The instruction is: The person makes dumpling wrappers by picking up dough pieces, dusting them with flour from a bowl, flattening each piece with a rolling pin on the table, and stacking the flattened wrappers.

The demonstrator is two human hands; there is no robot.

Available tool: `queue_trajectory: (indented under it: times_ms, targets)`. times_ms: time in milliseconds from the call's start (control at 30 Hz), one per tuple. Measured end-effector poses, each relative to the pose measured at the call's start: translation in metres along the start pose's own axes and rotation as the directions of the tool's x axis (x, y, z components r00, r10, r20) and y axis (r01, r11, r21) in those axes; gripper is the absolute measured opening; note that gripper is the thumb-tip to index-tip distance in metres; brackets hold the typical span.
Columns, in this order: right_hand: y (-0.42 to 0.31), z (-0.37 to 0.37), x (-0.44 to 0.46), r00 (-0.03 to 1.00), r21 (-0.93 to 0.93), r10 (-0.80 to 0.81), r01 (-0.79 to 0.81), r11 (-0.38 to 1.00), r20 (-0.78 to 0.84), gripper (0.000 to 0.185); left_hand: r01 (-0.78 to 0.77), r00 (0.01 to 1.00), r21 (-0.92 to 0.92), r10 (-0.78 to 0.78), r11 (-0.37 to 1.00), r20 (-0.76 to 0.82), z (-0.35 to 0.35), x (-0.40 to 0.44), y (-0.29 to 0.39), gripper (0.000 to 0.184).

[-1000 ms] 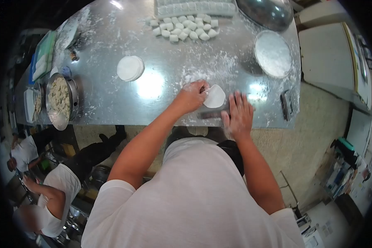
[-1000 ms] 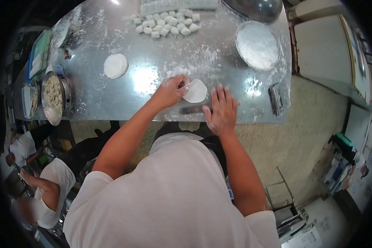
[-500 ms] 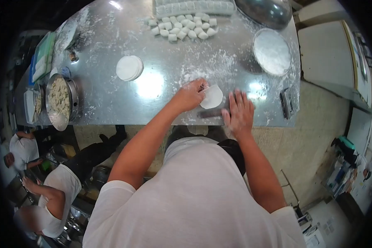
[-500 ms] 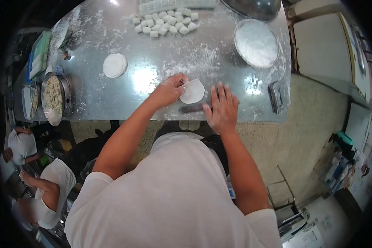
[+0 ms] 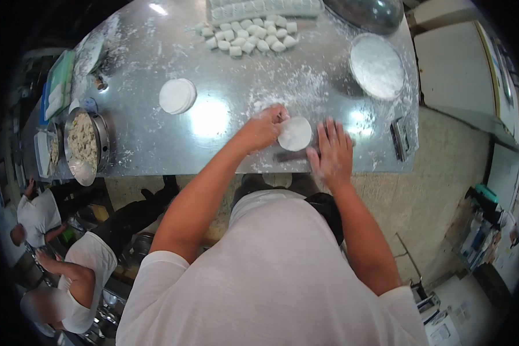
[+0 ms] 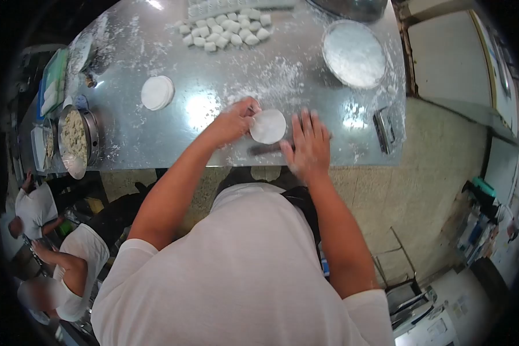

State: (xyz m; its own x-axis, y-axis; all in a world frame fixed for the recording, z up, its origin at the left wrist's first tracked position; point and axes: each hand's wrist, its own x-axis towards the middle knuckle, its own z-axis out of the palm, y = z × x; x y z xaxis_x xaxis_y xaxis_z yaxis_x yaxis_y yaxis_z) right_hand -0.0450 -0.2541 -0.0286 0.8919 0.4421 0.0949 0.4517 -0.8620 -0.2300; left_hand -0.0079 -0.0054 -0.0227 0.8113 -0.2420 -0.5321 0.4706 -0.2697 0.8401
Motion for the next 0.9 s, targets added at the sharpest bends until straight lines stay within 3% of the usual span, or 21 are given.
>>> queue_trajectory:
  times_ms: [33,100,167,267,367,400,433,467,500,533,567,633,667,767,833,900]
  targets:
    - [-0.002,-0.004,0.026,0.999,-0.048,0.027,-0.026,0.998,0.022,0.071,0.018,1.000,0.000,-0.018,1.000,0.022,-0.001,-0.005,0.016,0.030]
    - [-0.002,0.000,0.085,0.996,-0.109,0.082,-0.084,0.990,-0.021,0.071,-0.060,0.991,0.366,0.098,0.929,-0.087,-0.005,-0.006,0.038,0.032]
    - [-0.001,0.004,0.107,0.989,-0.118,0.104,-0.116,0.986,-0.104,0.070,-0.081,0.977,0.396,0.152,0.915,-0.151,-0.001,0.006,0.040,0.036]
    - [-0.001,0.004,0.105,0.987,-0.096,0.107,-0.119,0.988,-0.121,0.068,-0.307,0.855,0.684,0.508,0.662,-0.108,0.003,0.020,0.025,0.030]
    - [-0.005,0.000,0.019,0.999,-0.055,0.034,-0.036,0.998,-0.036,0.068,-0.269,0.891,0.612,0.433,0.743,-0.135,0.003,0.008,0.018,0.022]
    - [-0.003,-0.003,0.013,0.999,-0.054,0.025,-0.027,0.998,-0.033,0.068,-0.135,0.966,0.456,0.218,0.880,-0.136,0.000,-0.002,0.028,0.020]
    - [-0.002,-0.004,0.003,0.999,-0.030,-0.011,0.010,0.999,-0.045,0.067,-0.128,0.969,0.453,0.208,0.883,-0.131,-0.001,-0.001,0.020,0.020]
    - [-0.002,-0.004,-0.008,0.998,-0.006,-0.036,0.036,0.999,-0.053,0.067,-0.018,0.996,0.164,0.032,0.986,-0.085,-0.001,-0.001,0.007,0.021]
    - [-0.003,-0.006,0.004,0.999,-0.003,-0.020,0.020,1.000,-0.040,0.067,0.125,0.992,-0.127,-0.125,0.984,0.007,-0.002,0.001,-0.003,0.022]
    - [-0.006,-0.008,0.035,0.999,-0.034,0.007,-0.008,0.999,-0.036,0.068,-0.012,1.000,0.120,0.013,0.993,-0.011,-0.007,0.005,-0.010,0.029]
    - [-0.006,-0.005,0.061,0.999,-0.065,0.035,-0.037,0.997,-0.034,0.068,-0.002,1.000,0.122,0.001,0.992,0.003,-0.003,0.003,0.001,0.029]
    - [-0.001,0.010,0.108,0.991,-0.072,0.068,-0.077,0.994,-0.120,0.068,-0.073,0.972,0.402,0.155,0.913,-0.177,0.000,-0.001,0.044,0.034]
    - [0.000,0.010,0.121,0.974,-0.081,0.090,-0.109,0.991,-0.206,0.067,-0.163,0.947,0.518,0.280,0.840,-0.155,0.000,0.007,0.039,0.035]
    - [-0.003,0.007,0.096,0.982,-0.104,0.085,-0.103,0.989,-0.169,0.065,-0.207,0.935,0.680,0.346,0.704,-0.074,0.003,0.012,0.038,0.034]
    - [-0.006,0.001,0.044,0.998,-0.091,0.057,-0.059,0.994,-0.020,0.063,-0.258,0.917,0.690,0.396,0.676,-0.045,0.000,0.007,0.033,0.029]
    - [-0.007,-0.008,0.002,0.999,-0.055,0.021,-0.023,0.998,-0.024,0.063,-0.110,0.977,0.469,0.181,0.876,-0.110,-0.003,-0.001,0.027,0.022]
